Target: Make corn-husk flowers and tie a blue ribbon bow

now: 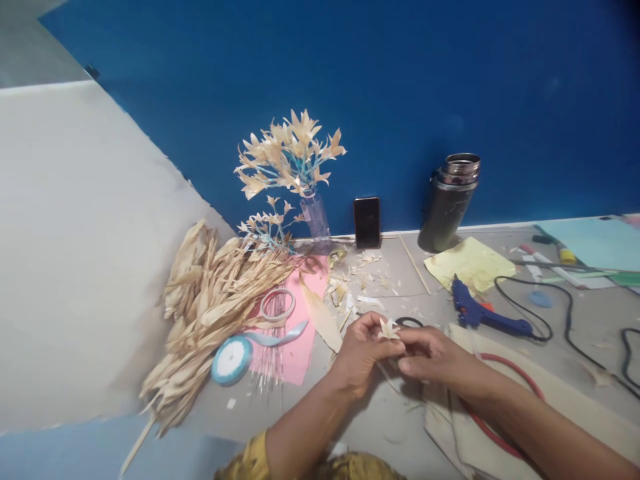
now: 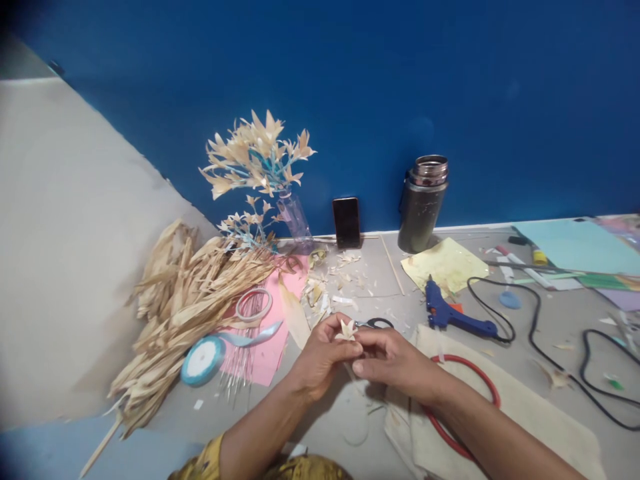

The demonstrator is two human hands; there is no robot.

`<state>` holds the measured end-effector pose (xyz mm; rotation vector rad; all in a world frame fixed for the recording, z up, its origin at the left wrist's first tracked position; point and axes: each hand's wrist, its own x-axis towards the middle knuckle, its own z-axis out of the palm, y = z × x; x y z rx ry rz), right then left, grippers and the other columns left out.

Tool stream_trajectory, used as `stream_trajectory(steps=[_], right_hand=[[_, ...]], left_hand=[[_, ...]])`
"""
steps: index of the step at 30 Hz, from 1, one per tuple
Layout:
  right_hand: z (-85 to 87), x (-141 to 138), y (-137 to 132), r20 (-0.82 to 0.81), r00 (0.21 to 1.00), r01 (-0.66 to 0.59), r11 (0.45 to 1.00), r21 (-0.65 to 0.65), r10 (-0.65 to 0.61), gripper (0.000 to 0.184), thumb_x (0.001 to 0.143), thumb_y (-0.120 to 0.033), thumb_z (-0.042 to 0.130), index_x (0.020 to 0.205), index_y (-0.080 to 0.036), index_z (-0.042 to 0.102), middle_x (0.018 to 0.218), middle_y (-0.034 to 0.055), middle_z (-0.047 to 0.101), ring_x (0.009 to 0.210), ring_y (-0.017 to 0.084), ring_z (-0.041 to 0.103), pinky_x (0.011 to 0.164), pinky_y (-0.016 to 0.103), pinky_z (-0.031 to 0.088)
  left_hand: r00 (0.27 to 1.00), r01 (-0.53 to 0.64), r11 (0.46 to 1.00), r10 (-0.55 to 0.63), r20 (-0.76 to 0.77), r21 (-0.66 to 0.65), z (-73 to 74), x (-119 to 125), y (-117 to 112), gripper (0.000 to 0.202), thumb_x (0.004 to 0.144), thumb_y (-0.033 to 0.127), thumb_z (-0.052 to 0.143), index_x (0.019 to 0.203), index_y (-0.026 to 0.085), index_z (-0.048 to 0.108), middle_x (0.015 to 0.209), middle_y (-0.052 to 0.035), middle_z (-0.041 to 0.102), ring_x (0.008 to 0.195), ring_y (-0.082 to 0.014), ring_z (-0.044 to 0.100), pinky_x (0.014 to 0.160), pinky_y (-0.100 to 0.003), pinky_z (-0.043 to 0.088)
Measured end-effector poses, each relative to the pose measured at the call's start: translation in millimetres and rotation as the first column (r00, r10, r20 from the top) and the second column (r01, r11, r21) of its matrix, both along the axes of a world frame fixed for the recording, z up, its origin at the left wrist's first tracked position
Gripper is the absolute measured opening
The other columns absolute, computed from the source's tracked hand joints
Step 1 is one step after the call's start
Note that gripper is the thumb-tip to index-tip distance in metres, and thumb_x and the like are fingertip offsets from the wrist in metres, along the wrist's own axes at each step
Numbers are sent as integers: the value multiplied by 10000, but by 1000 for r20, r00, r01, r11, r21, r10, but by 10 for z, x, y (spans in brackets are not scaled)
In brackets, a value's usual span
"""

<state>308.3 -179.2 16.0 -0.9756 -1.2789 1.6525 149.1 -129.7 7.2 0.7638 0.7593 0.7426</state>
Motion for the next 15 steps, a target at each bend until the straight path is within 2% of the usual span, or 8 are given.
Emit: stream_trajectory(steps=[4,6,9,11,15], right_hand=[[-66,8,-11,-80,997,-2,997,-74,-4,478,726,-583,810,915,-152,730,798,13,549,728,153,463,645,265,380],[-96,4,-8,-135,990,26,992,-127,-44,442,712,-544,834,895,-153,735,700,-23,484,614,109,378,555,238,305],[-107,0,9,-222,971,35,974,-224,-86,397,686,-480,865,851,-138,747,574,-72,385,515,66,243,488,228,184],[-106,7,21,-245,963,49,966,-255,-113,377,655,-430,888,837,-125,762,555,-66,427,493,55,249,476,226,173],[-136,31,24,-226,956,108,943,-313,-185,348,606,-362,922,800,-130,748,599,-15,593,453,46,374,456,210,214]], left_hand=[[1000,-10,999,9,8,48,-4,13,4,475,472,229,980,767,163,614,677,35,613,612,-94,543,632,-222,415],[999,-46,998,45,5,40,6,30,0,477,464,230,982,772,172,622,682,38,606,602,-92,520,622,-224,406],[993,-111,987,113,-13,115,56,54,-8,457,433,230,992,689,160,620,802,10,605,692,-100,523,633,-210,398],[993,-104,981,111,-30,163,100,60,-12,471,417,254,1000,615,148,586,903,-14,594,753,-112,522,640,-209,403],[999,34,983,-30,-26,179,148,35,-10,521,406,318,1008,597,150,554,955,-32,572,764,-126,519,643,-221,410]])
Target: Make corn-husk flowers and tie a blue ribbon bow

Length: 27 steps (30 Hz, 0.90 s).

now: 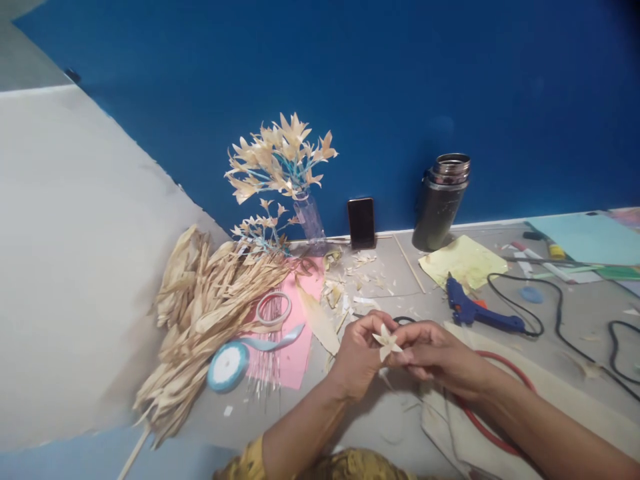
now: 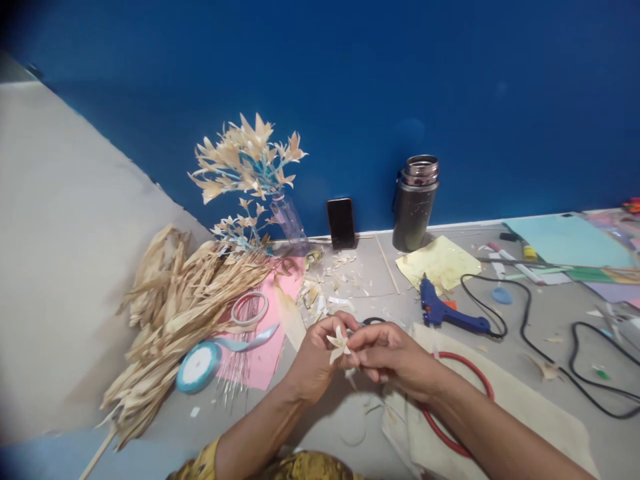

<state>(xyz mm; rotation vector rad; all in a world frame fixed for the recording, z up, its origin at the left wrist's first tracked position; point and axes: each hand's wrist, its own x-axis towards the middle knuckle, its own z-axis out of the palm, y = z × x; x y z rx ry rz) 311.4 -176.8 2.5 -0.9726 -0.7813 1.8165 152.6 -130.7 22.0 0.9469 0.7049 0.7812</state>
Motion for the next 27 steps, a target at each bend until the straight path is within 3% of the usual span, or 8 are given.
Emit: stream_trajectory(steps=[7,11,13,17,21,27], right_hand=[[-57,-34,-12,65,998,-6,999,33,3,363,687,-446,882,724,-138,694,533,-16,605,428,51,399,448,201,215],[-20,-39,-2,27,1000,14,999,35,-15,401,684,-491,872,710,-144,673,461,-59,513,419,54,338,459,215,209],[-5,-42,6,14,999,30,999,34,-31,407,667,-488,886,714,-144,673,486,-62,511,427,49,322,464,218,202],[-2,-58,17,32,999,35,999,33,-36,415,682,-504,877,736,-145,676,613,-10,617,446,43,349,459,216,190],[19,-64,-3,113,993,13,998,56,-20,410,702,-508,861,729,-147,668,631,2,639,461,49,375,469,209,217],[-17,-104,-41,318,948,-32,984,173,-25,338,781,-485,777,731,-167,674,641,-5,604,558,107,466,518,224,344]], left_hand=[[993,98,968,-81,-81,233,12,-76,20,445,465,302,1001,625,156,613,997,-53,576,936,-188,559,820,-254,429],[988,138,940,-109,-107,311,27,-124,28,506,493,311,996,932,205,768,1038,-58,576,984,-213,561,871,-276,440],[993,116,951,-101,-65,287,20,-143,31,432,582,324,959,962,212,787,1053,-69,590,998,-218,573,885,-291,450],[998,64,971,-58,-30,232,7,-161,31,187,665,300,912,746,188,786,1025,-85,629,962,-216,612,884,-323,473],[996,36,976,-16,-93,215,-2,-190,9,175,635,285,930,666,191,786,996,-89,648,907,-212,618,855,-330,487],[997,-9,986,22,-70,169,-107,-253,-43,141,683,331,896,744,220,833,960,-76,619,899,-218,603,784,-300,488]])
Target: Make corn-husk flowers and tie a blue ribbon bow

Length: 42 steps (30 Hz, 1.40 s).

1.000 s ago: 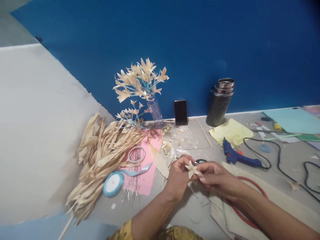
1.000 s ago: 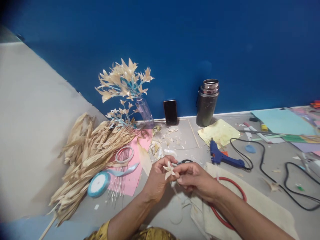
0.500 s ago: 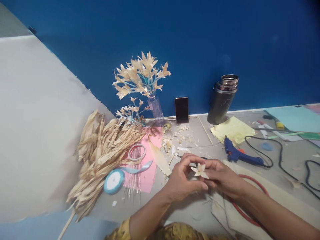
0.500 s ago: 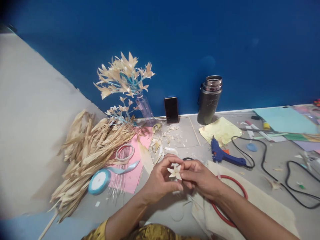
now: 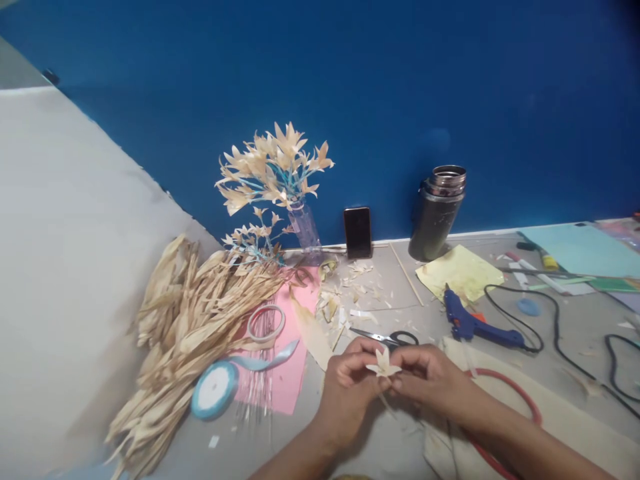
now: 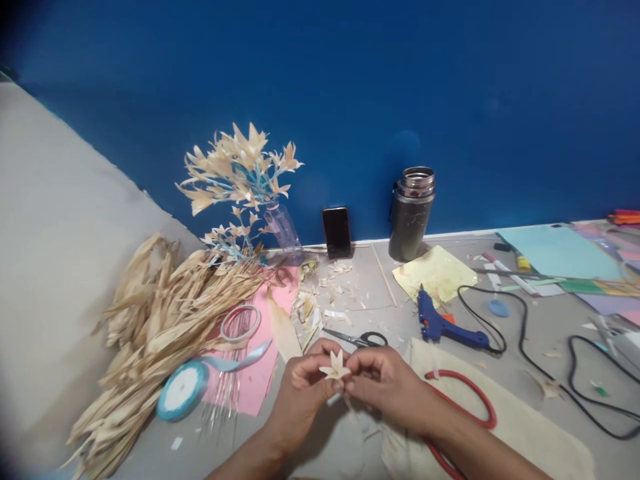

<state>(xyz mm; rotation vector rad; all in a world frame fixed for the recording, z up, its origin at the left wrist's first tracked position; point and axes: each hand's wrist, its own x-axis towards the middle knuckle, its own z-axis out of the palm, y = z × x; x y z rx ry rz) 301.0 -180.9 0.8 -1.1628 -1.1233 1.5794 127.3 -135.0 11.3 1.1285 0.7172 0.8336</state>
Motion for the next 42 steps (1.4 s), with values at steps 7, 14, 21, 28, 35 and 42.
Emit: stream_trajectory(steps=[7,14,21,28,35,42], right_hand=[[-1,7,27,124,987,93,991,94,-104,148,757,-308,709,687,-179,688,692,15,648,648,153,536,596,249,436],[50,-23,32,262,958,75,986,150,-113,101,727,-225,665,660,-171,718,625,6,672,606,143,553,591,235,418],[132,-21,47,286,958,-52,996,75,29,144,760,-176,617,770,-164,760,640,-23,657,579,110,543,540,192,377],[324,181,43,658,752,-274,923,270,31,192,841,-156,637,936,-204,797,865,27,772,799,162,668,737,233,447],[495,710,12,761,620,-51,957,285,-193,246,988,-334,514,906,-228,720,878,14,749,776,168,671,707,254,461],[353,616,521,980,185,-195,975,107,-71,169,941,-255,537,894,-229,698,919,35,749,810,212,675,661,282,386]], left_hand=[[994,113,994,-112,-16,15,-62,-27,-56,303,784,351,834,1072,258,822,1273,-120,633,1165,-287,596,995,-356,456],[991,87,992,-76,111,-96,-78,-45,-31,197,718,276,885,868,198,785,1094,-86,684,938,-197,658,830,-280,498],[1000,11,992,-11,2,-129,-53,-83,47,248,666,314,900,699,166,704,962,-54,642,815,-174,615,727,-262,484],[988,-144,954,122,-98,-264,-232,-342,43,423,587,437,947,747,160,671,720,-13,644,596,-100,511,578,-216,391],[989,-93,951,53,-140,-294,-285,-657,-146,490,551,428,960,652,156,566,600,17,588,557,-90,476,553,-211,353],[987,-15,945,-38,-153,-326,-376,-697,-216,463,497,364,983,673,142,617,607,-17,662,549,-95,523,553,-210,380]])
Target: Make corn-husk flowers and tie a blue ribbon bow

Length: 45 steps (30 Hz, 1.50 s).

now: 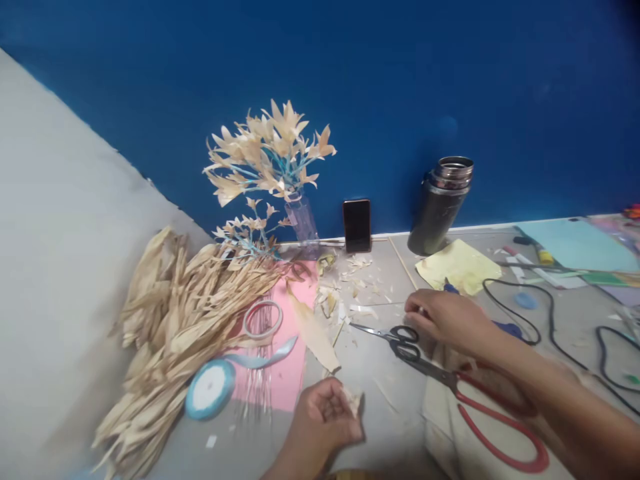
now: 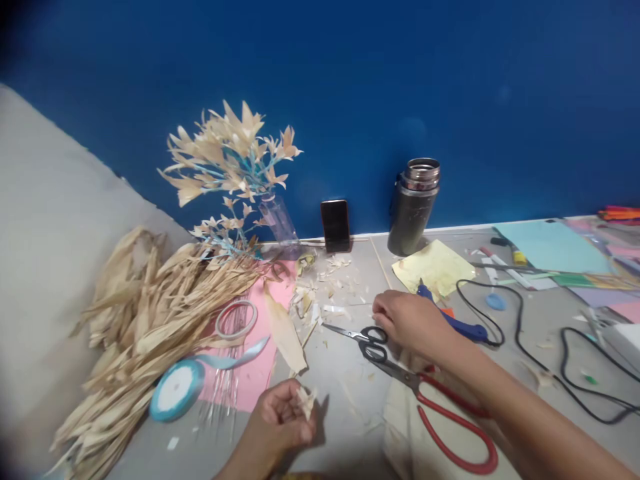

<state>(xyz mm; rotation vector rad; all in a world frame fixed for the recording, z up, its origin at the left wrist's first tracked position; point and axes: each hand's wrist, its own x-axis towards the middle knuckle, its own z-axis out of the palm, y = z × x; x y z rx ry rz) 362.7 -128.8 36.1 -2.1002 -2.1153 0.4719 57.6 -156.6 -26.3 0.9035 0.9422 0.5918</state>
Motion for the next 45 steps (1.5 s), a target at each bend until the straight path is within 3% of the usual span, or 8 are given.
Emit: stream_trajectory(steps=[6,12,19,22,24,28,34,45], right_hand=[[-269,-318,519,84,991,-104,993,-64,109,161,871,-184,596,987,-203,706,1054,92,734,876,232,695,647,276,367],[-368,-383,646,95,985,-135,987,-88,144,213,857,-136,548,973,-204,714,964,82,771,829,231,709,644,278,366],[81,-349,333,46,987,-156,985,72,153,230,951,-187,428,937,-205,657,964,70,711,851,211,674,742,293,431],[287,-395,34,-214,960,-111,949,294,178,238,968,-267,433,817,-227,613,840,38,687,777,197,647,736,300,461],[352,-458,-167,-345,928,-23,946,323,140,246,964,-301,458,780,-235,606,704,5,653,633,172,603,613,273,447],[277,-601,-422,-566,821,58,975,213,74,257,952,-359,499,796,-235,661,613,-26,628,539,151,564,495,234,422],[34,-749,-471,-717,697,182,966,184,5,286,932,-409,543,780,-222,698,582,-34,610,517,139,539,493,222,423],[129,-778,-464,-695,718,161,958,238,52,266,895,-364,550,796,-221,752,523,-41,577,463,130,515,452,219,403]], left_hand=[[994,-26,997,34,103,-74,-74,44,10,506,526,452,965,676,158,581,581,-53,692,488,-134,576,492,-236,416],[976,-69,990,92,198,-120,46,85,80,449,591,388,954,695,140,594,654,-67,696,568,-145,615,509,-232,419],[906,-210,951,277,319,-228,447,270,489,339,652,269,941,793,108,678,772,-39,670,612,-89,580,547,-200,431],[857,-175,926,311,410,-336,554,380,645,324,626,182,947,812,115,690,830,-28,662,666,-92,589,546,-192,427],[836,-127,912,310,453,-389,587,450,697,317,626,158,943,824,121,698,834,-20,659,660,-86,581,538,-187,419],[807,-81,913,296,512,-401,601,545,704,305,637,146,935,850,125,717,849,-26,672,669,-85,589,542,-184,419],[820,-50,942,229,524,-333,608,571,644,297,653,164,932,866,113,732,842,-35,676,675,-88,593,560,-196,422],[832,-7,948,181,524,-317,580,627,617,270,677,173,914,856,98,727,845,-54,688,658,-93,585,553,-209,395]])
